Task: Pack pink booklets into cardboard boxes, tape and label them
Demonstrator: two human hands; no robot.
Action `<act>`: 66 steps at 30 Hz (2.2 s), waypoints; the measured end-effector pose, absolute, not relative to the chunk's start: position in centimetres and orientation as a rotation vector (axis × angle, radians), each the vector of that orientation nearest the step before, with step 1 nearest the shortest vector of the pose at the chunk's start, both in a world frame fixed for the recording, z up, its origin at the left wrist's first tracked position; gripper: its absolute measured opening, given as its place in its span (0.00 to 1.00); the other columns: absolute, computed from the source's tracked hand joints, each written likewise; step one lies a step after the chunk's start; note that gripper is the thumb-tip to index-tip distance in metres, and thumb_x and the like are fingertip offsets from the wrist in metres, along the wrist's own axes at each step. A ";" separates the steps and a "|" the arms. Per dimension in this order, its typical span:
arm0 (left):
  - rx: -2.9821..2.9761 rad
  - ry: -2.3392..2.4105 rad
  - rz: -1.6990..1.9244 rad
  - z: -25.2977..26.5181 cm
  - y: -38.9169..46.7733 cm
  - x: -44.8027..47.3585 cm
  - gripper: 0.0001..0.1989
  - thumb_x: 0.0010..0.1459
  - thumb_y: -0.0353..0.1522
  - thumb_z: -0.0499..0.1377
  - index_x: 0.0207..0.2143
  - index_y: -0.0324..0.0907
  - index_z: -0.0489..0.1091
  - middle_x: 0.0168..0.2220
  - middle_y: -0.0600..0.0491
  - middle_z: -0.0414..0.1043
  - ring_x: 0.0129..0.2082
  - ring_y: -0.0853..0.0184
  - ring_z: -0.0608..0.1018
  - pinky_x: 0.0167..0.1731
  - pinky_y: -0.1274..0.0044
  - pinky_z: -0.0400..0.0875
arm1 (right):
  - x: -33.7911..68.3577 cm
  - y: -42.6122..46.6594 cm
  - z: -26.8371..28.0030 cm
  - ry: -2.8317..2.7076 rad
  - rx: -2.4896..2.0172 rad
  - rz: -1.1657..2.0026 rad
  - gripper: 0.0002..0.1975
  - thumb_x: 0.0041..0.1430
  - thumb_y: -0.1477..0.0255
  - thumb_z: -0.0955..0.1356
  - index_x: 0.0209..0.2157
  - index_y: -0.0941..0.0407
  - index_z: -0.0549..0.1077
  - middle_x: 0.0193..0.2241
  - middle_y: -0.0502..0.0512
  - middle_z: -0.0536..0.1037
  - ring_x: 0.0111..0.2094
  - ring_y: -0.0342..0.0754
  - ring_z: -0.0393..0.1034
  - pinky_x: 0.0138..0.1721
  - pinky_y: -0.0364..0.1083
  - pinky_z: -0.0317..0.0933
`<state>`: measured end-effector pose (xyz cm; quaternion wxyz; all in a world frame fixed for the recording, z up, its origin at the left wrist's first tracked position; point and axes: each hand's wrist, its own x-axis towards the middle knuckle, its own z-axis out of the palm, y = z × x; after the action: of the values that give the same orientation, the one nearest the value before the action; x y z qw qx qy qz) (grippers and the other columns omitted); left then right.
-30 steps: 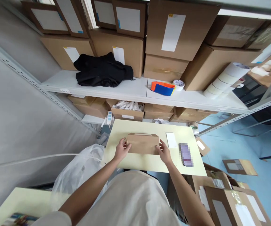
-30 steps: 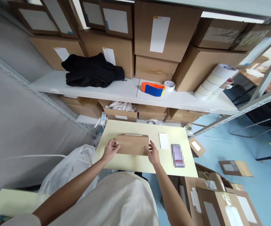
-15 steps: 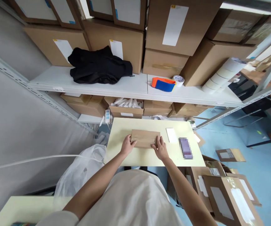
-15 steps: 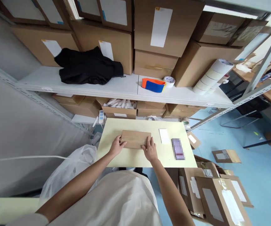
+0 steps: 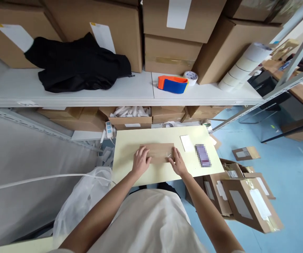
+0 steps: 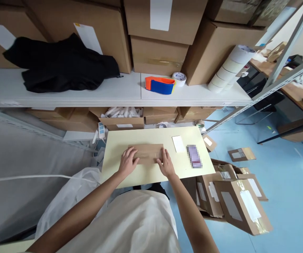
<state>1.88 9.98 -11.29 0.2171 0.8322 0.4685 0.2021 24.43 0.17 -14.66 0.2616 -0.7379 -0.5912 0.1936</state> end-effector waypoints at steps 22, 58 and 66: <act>2.437 0.981 0.087 -9.8 14.4 22.9 0.13 0.58 0.35 0.56 0.45 0.43 0.68 0.47 0.47 0.72 0.50 0.59 0.72 0.54 0.64 0.58 | 43.0 5.8 -22.7 -1.841 -2.311 0.551 0.17 0.58 0.75 0.66 0.50 0.54 0.68 0.54 0.61 0.69 0.57 0.55 0.61 0.58 0.64 0.48; 2.519 0.706 -0.190 -11.9 15.7 27.3 0.14 0.58 0.35 0.58 0.47 0.43 0.67 0.49 0.48 0.71 0.52 0.60 0.70 0.51 0.68 0.57 | 43.6 4.3 -19.6 -1.973 -1.981 0.362 0.11 0.65 0.69 0.60 0.35 0.58 0.72 0.26 0.57 0.75 0.31 0.50 0.69 0.33 0.46 0.62; 2.370 0.625 -0.103 -12.6 17.4 29.9 0.11 0.61 0.29 0.52 0.33 0.39 0.74 0.34 0.49 0.77 0.38 0.63 0.78 0.42 0.71 0.65 | 44.7 6.2 -16.6 -1.781 -1.681 0.440 0.13 0.66 0.66 0.58 0.45 0.55 0.67 0.33 0.56 0.75 0.37 0.50 0.70 0.51 0.56 0.62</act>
<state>29.95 17.40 -12.57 0.3372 0.9095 0.2399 -0.0395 44.74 6.16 -16.63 0.3211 -0.6398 -0.6778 0.1676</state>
